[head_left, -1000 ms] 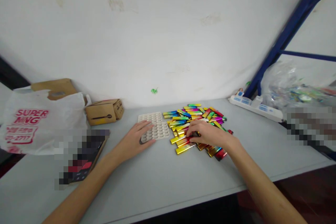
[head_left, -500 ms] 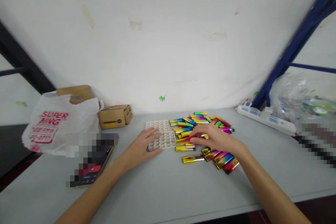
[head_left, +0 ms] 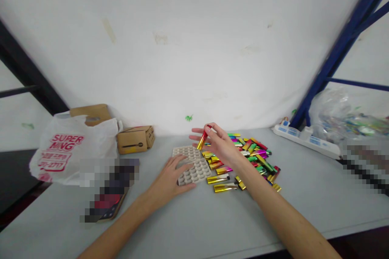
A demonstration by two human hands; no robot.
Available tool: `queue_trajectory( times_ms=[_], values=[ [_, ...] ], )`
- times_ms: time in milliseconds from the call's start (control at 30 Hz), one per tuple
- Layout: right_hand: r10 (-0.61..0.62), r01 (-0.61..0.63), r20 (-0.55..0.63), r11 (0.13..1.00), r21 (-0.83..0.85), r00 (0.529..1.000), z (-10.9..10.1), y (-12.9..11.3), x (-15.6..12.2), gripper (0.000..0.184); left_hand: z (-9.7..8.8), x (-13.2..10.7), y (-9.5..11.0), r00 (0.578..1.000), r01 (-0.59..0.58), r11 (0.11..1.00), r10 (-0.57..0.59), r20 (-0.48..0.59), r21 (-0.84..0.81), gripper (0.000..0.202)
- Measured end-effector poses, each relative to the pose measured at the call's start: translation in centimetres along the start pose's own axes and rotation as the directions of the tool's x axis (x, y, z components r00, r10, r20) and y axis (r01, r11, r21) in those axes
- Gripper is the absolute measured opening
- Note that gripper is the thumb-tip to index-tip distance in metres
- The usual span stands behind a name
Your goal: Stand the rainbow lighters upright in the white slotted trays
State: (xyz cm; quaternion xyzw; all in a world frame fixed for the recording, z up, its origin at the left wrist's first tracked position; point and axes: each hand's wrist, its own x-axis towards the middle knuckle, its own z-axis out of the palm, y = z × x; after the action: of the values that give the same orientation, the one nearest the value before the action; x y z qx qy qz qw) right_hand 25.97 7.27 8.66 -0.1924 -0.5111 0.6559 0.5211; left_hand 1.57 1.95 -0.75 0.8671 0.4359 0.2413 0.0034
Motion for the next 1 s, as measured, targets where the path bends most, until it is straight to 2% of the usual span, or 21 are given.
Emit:
queue_trajectory(
  times_ms=[133,300,467,600,700,833,933,1000],
  values=[
    [0.027,-0.028,-0.033,1.0,-0.012,0.999,0.7,1.3,-0.5,0.047,0.0,-0.6,0.3,1.0,-0.012,1.0,0.012,0.0,0.008,0.051],
    [0.12,-0.137,-0.14,0.983,-0.12,0.983,-0.6,2.6,-1.0,0.055,-0.3,-0.6,0.2,0.999,0.021,0.999,-0.022,0.045,0.025,0.051],
    [0.193,-0.221,-0.181,0.964,-0.151,0.964,-1.9,2.7,-1.1,0.059,-0.4,0.4,-2.0,0.979,0.167,0.976,-0.181,0.092,0.138,0.056],
    [0.196,-0.226,-0.181,0.96,-0.168,0.964,-2.2,2.8,-1.0,0.064,-0.5,1.5,-4.1,0.968,0.188,0.972,-0.208,0.139,0.144,0.058],
    [0.192,-0.218,-0.149,0.957,-0.191,0.97,-2.1,2.7,-1.0,0.063,-0.7,1.9,-4.5,0.972,0.19,0.968,-0.21,0.109,0.166,0.054],
    [0.225,-0.247,-0.123,0.946,-0.211,0.967,-1.7,1.9,-1.4,0.063,-0.8,1.2,-2.6,0.995,0.085,0.986,-0.09,0.03,0.147,0.048],
    [0.25,-0.268,-0.112,0.943,-0.197,0.962,-1.1,1.5,-1.9,0.063,-0.9,0.2,-0.2,0.997,0.038,0.997,-0.042,0.058,0.072,0.052],
    [0.255,-0.275,-0.126,0.945,-0.177,0.959,-0.7,1.5,-2.2,0.062,-1.0,-0.1,1.0,0.996,0.035,0.995,-0.042,0.077,0.088,0.051]
  ],
)
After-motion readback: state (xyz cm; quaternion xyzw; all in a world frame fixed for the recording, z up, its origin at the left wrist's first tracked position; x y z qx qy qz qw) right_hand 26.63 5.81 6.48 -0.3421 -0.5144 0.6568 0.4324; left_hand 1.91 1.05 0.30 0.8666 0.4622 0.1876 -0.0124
